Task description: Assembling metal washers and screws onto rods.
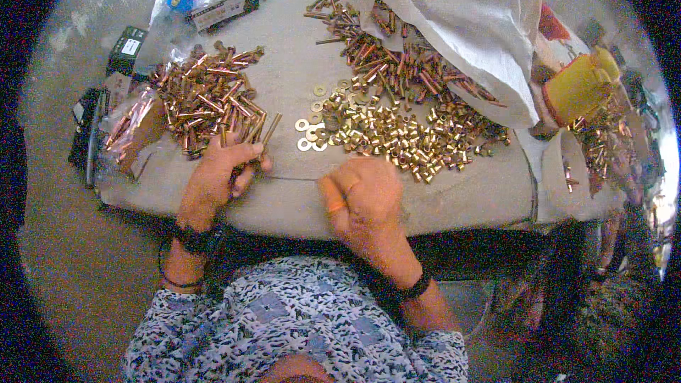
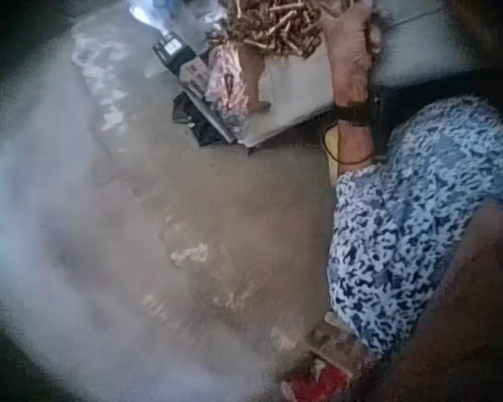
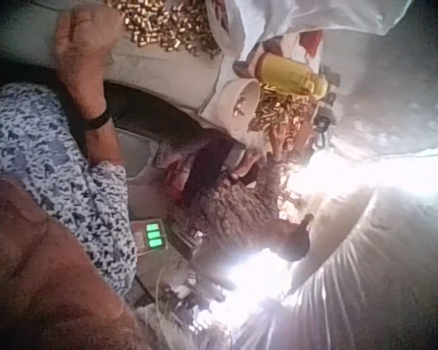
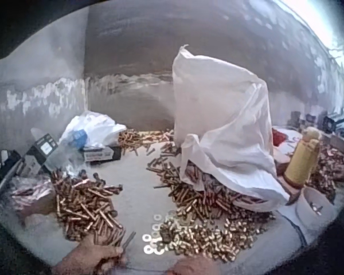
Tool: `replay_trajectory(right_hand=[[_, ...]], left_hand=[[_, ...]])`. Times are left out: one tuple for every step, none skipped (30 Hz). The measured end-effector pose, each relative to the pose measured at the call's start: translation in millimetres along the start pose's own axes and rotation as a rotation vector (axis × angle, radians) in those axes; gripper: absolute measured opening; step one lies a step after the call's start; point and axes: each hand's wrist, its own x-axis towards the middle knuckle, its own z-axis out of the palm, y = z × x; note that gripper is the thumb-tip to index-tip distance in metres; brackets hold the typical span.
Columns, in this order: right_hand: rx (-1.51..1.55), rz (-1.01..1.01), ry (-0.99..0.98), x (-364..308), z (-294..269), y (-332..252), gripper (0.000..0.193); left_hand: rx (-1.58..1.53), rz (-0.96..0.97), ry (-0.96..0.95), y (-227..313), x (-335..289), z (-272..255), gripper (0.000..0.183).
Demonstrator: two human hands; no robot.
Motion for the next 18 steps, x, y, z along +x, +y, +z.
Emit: replay_trajectory(right_hand=[[-0.019,-0.028,-0.015,-1,0,-5,0.011],[-0.038,-0.056,-0.031,-1,0,-8,0.011],[-0.045,-0.062,-0.076,1,-1,-9,0.011],[-0.048,-0.071,-0.118,3,-3,-11,0.012],[-0.051,-0.078,-0.160,6,-6,-13,0.012],[-0.111,-0.095,-0.248,12,-10,-15,0.013],[-0.163,-0.113,-0.332,20,-13,-16,0.014],[-0.216,-0.132,-0.417,28,-15,-15,0.016],[-0.234,-0.147,-0.438,35,-16,-13,0.017],[-0.256,-0.157,-0.455,43,-18,-8,0.019],[-0.274,-0.172,-0.470,53,-17,-4,0.020],[-0.306,-0.165,-0.452,62,-14,1,0.020],[-0.335,-0.158,-0.432,72,-9,8,0.020],[-0.366,-0.147,-0.410,80,-3,16,0.020],[-0.390,-0.131,-0.417,88,3,23,0.019],[-0.421,-0.107,-0.422,95,8,30,0.018],[-0.447,-0.088,-0.427,101,14,36,0.017],[-0.473,-0.085,-0.449,104,22,41,0.018]], left_hand=[[0.024,-0.010,-0.015,-1,1,0,0.016],[0.049,-0.020,-0.031,-1,2,0,0.018],[0.053,-0.026,-0.044,0,3,1,0.018],[0.060,-0.030,-0.053,4,2,3,0.018],[0.068,-0.034,-0.062,6,3,4,0.018],[0.013,-0.031,-0.064,6,5,6,0.018],[-0.038,-0.028,-0.059,5,6,7,0.018],[-0.089,-0.025,-0.055,3,7,7,0.018],[-0.159,-0.029,-0.039,2,10,7,0.016],[-0.227,-0.035,-0.031,0,15,9,0.014],[-0.292,-0.038,-0.017,-1,17,9,0.013],[-0.298,-0.028,-0.029,-1,17,8,0.013],[-0.301,-0.019,-0.037,-2,16,7,0.013],[-0.303,-0.011,-0.051,-3,16,6,0.013],[-0.290,-0.012,-0.057,-3,16,6,0.013],[-0.275,-0.015,-0.073,-2,16,8,0.013],[-0.261,-0.015,-0.084,0,16,8,0.013],[-0.196,-0.038,-0.100,2,14,8,0.013]])
